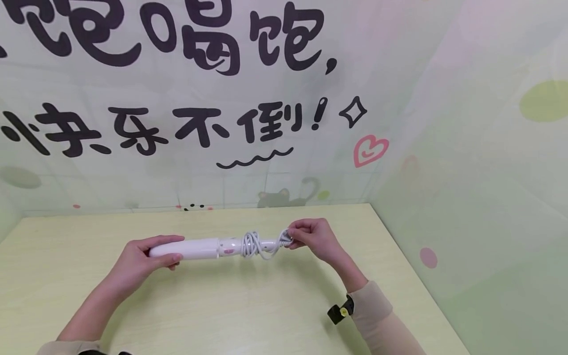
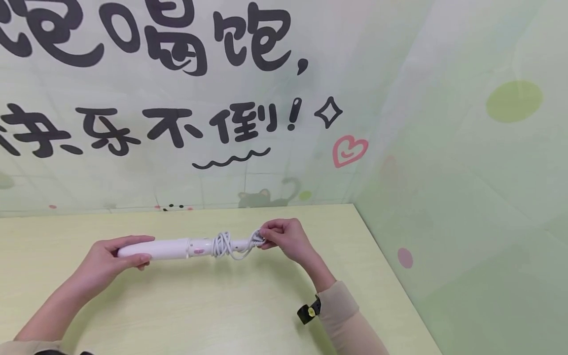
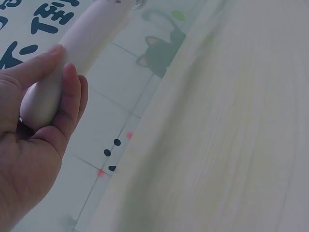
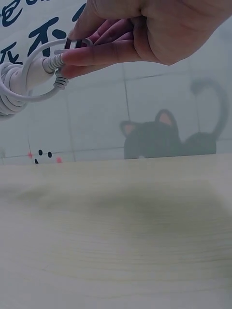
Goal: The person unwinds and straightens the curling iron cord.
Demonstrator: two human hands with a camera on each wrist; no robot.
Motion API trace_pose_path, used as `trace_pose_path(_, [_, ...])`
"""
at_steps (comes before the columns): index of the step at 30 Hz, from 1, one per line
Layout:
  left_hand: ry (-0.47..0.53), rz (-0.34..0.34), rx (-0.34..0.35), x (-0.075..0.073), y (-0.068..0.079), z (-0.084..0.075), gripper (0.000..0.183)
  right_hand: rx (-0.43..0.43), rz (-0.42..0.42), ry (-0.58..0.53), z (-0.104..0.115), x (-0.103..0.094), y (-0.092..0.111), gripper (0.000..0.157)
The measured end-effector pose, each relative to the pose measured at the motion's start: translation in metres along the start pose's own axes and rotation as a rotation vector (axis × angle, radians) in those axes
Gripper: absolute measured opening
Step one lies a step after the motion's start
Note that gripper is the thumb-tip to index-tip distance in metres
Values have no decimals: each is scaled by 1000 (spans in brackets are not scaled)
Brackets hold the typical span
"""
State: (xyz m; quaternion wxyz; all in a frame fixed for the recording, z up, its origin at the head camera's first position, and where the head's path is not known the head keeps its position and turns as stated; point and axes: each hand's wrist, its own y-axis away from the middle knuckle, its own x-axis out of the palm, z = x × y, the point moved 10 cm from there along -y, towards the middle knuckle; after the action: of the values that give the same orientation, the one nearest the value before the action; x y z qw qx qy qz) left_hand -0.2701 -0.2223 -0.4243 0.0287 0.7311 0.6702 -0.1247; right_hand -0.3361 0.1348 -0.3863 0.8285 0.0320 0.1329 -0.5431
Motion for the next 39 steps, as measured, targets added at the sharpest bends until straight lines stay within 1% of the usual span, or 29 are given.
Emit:
trace_pose_path(9, [40, 17, 8, 1, 1, 2, 41, -18, 15, -1, 0, 2, 3, 14])
trace_pose_path(11, [41, 18, 9, 2, 1, 2, 41, -44, 1, 35, 3, 2, 3, 12])
trace_pose_path(16, [34, 11, 7, 3, 1, 1, 41, -144, -71, 198, 9, 1, 3, 8])
trace_pose_path(18, [34, 8, 3, 3, 1, 1, 41, -171, -91, 238, 10, 1, 3, 8])
trace_pose_path(20, [33, 9, 1, 3, 1, 1, 41, -183, -101, 255, 10, 1, 4, 7])
trace_pose_path(24, [39, 9, 9, 3, 1, 0, 41, -175, -97, 245, 6, -1, 4, 7])
trace_pose_path(27, [65, 18, 16, 4, 1, -1, 39, -164, -80, 232, 3, -2, 4, 9])
trace_pose_path(31, [126, 34, 19, 5, 2, -1, 37, -166, -54, 206, -1, -1, 4, 20])
trace_pose_path(35, [187, 33, 15, 5, 3, -1, 38, -159, -13, 137, -5, 1, 4, 32])
trace_pose_path(39, [197, 18, 11, 3, 2, 0, 39, -119, 9, 79, -10, 1, 4, 43])
